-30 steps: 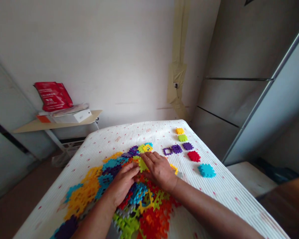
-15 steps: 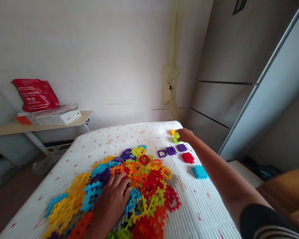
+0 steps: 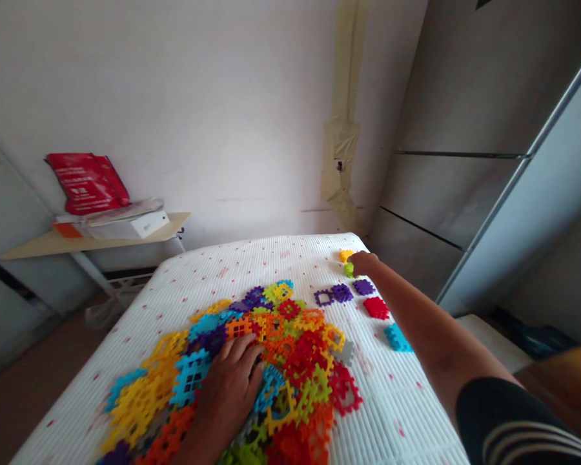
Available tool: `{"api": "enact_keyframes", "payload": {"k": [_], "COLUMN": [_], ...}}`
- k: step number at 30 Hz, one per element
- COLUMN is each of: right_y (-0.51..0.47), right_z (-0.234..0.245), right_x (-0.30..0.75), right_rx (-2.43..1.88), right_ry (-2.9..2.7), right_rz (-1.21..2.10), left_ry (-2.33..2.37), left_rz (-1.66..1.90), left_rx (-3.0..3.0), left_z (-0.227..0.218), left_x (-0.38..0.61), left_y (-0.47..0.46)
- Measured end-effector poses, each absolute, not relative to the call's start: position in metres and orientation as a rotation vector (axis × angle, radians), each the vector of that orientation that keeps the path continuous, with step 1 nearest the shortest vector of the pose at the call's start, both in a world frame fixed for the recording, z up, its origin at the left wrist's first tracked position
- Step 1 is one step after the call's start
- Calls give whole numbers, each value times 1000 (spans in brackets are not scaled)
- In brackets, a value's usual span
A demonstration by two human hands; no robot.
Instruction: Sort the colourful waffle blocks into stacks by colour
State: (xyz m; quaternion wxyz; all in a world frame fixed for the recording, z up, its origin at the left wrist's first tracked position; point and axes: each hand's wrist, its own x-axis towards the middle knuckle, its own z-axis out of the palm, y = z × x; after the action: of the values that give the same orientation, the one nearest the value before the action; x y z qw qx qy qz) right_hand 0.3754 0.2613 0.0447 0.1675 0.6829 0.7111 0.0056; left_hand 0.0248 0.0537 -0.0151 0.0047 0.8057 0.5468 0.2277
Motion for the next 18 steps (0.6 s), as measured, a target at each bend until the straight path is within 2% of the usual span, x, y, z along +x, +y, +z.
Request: {"api": "enact_keyframes", "payload": {"k": [5,12,15,18], "right_y": [254,211,175,137], "right_z": [43,57,51,34], "right_x": [373,342,317,296], "right_rx": [1956,1994,1893,1792], "right_ry": [2043,2279,2472,2731], "right_rz": [28,262,288,270], "left_ry": [1704,1712,1694,1817], "left_rz": [730,833,752,510], "left_rx": [2489,2381,2396,2340], "left_z": [-14,10,32,44], "left_x": [26,26,31,40], "left_y": [54,66,94,136]}}
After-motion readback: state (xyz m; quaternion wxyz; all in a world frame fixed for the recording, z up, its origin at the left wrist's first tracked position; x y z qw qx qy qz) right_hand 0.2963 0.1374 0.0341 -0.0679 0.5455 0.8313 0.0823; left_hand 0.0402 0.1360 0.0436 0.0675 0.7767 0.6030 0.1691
